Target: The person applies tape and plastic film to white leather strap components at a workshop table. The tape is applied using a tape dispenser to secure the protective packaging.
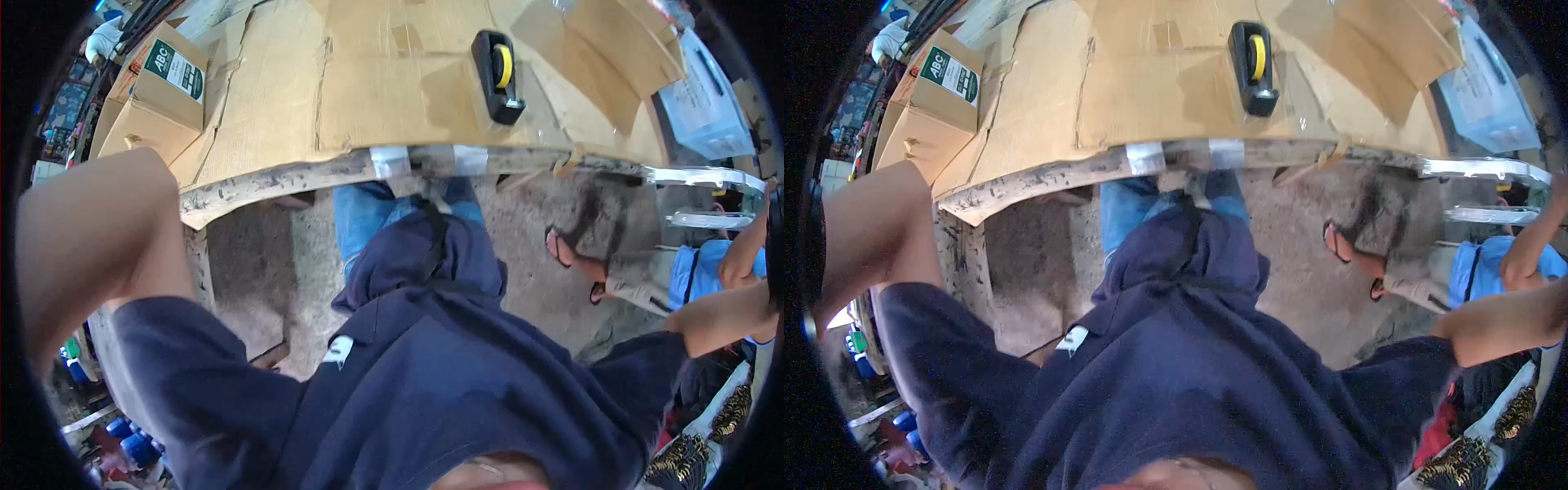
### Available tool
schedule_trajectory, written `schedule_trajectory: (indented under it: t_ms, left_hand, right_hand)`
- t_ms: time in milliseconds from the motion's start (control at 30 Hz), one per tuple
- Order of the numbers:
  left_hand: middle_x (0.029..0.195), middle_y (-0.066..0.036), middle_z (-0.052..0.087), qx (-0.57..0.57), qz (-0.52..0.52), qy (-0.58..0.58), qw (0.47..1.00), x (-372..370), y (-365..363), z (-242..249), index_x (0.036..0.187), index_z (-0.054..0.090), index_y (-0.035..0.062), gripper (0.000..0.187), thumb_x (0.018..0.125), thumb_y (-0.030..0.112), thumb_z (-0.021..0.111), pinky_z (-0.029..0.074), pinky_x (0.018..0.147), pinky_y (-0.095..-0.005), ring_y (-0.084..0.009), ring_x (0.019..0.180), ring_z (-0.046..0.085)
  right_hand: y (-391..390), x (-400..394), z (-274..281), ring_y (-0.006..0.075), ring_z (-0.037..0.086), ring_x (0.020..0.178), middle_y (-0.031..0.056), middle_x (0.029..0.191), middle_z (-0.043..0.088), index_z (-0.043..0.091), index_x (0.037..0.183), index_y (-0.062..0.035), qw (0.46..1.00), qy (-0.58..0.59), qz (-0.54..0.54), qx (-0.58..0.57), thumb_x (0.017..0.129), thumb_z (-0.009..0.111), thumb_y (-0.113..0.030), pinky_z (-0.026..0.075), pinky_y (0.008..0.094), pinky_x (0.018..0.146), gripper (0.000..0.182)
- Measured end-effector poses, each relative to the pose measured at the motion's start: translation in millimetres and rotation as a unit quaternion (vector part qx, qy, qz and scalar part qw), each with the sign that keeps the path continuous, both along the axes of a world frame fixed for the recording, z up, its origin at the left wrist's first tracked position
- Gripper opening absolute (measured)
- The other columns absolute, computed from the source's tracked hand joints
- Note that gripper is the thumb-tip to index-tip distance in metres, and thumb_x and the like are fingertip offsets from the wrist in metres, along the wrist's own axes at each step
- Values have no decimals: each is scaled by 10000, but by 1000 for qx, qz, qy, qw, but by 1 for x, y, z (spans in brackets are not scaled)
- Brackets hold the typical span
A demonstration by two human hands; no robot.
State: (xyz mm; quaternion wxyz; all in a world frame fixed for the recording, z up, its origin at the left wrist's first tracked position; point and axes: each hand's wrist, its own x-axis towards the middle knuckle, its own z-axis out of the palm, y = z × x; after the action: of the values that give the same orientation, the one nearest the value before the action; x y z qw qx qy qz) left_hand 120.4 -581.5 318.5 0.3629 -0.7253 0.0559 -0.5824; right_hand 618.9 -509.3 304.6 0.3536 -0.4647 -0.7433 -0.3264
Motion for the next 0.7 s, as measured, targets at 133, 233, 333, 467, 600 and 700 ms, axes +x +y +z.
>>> schedule_trajectory:
  t_ms: [133,233,333,467,600,700]
  left_hand:
    - [1036,-95,632,-63,-16,-59,996,8,39,-36,1022,634,49,238,822,177,646,487,849,-356,-221,999,596]
    - [1030,-89,631,-501,54,-143,852,36,86,-157,1003,642,55,219,812,163,656,489,841,-358,-219,994,595]
    - [1097,-144,608,-641,163,56,748,70,144,-309,1058,617,38,325,751,111,698,453,920,-404,-317,1076,552]
    - [1196,-142,564,-638,204,167,723,74,169,-376,1074,613,43,391,706,121,720,441,953,-403,-344,1136,513]
    - [1209,-126,551,-642,213,277,683,69,182,-373,1083,609,51,402,695,90,708,432,971,-408,-333,1158,497]
    - [1182,-132,564,-607,211,322,695,65,191,-377,1101,598,51,409,701,65,683,446,954,-415,-337,1126,519]
  right_hand:
    - [-34,-130,-154,134,649,803,88,872,693,690,944,0,859,254,31,-443,817,702,-124,502,264,744,178]
    - [2,-163,-320,141,640,888,90,935,688,658,1009,26,721,454,157,-499,867,658,-128,492,260,822,209]
    - [6,-198,-394,239,666,931,188,978,685,632,1061,43,702,491,54,-513,825,704,-180,505,312,824,333]
    - [10,-223,-437,304,660,950,228,996,668,611,1085,64,775,375,-8,-509,819,707,-255,498,368,849,426]
    - [15,-238,-457,347,648,967,263,1026,652,580,1105,110,733,417,0,-537,813,713,-292,492,394,857,514]
    - [13,-244,-467,274,664,904,204,976,679,603,1076,103,622,566,99,-533,826,712,-284,504,355,820,473]
